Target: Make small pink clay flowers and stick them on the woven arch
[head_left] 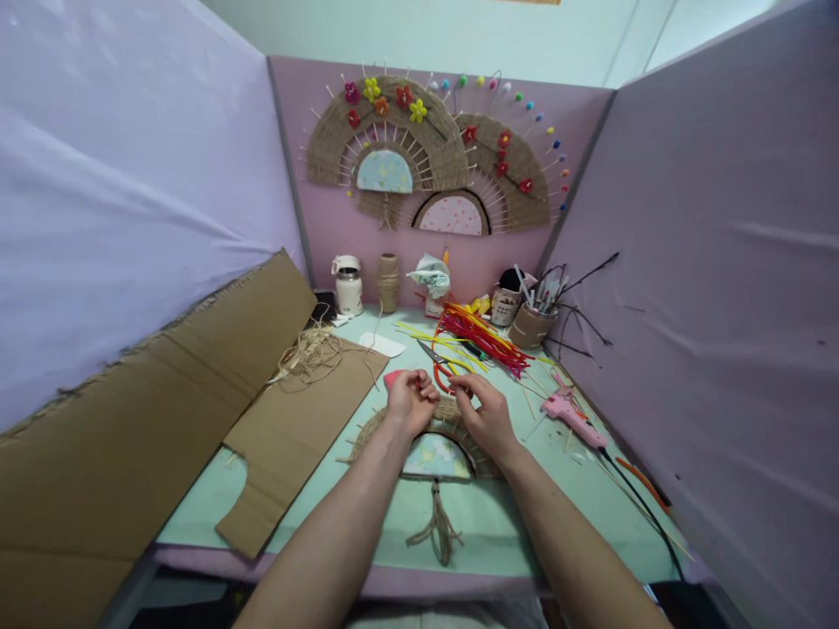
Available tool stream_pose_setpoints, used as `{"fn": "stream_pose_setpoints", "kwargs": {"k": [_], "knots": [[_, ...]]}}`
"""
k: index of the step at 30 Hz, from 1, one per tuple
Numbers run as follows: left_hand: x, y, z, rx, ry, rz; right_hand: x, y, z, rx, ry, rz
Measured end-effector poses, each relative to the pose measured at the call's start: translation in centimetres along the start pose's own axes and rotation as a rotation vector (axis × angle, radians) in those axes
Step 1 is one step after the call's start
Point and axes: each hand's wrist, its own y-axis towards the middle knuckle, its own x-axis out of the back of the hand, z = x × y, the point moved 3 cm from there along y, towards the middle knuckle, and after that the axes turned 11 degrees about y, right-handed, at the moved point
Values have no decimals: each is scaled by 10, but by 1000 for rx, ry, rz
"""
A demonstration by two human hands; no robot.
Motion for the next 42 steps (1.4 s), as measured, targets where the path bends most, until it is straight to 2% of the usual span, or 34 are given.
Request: {"fn": "stream_pose_setpoints", "kwargs": {"k": [5, 9, 13, 19, 22, 25, 28, 31, 34, 42], "knots": [[-1, 0, 1, 40, -47, -13, 0, -1, 3, 22, 12, -26], [3, 3, 1, 10, -113, -67, -2, -4, 5, 80, 23, 15], [4, 3, -1, -19, -101, -20, -8, -5, 3, 118, -62, 144], [-3, -2, -1, -2, -46, 32, -21, -9, -5, 90, -312, 375], [-6, -4, -1, 26, -3, 59, -25, -11, -4, 105, -323, 414], [-6, -5, -4, 0, -20, 59, -25, -11, 0, 167, -231, 453], [-4, -7, -8, -52, -72, 66, -21, -9, 2, 176, -155, 417], [-5, -8, -8, -53, -108, 121, -18, -7, 1, 142, -173, 347], [-7, -8, -4, -21, -102, 147, -21, -8, 3, 150, -139, 393], [7, 3, 0, -32, -111, 0, -22, -12, 3, 26, 61, 388]]}}
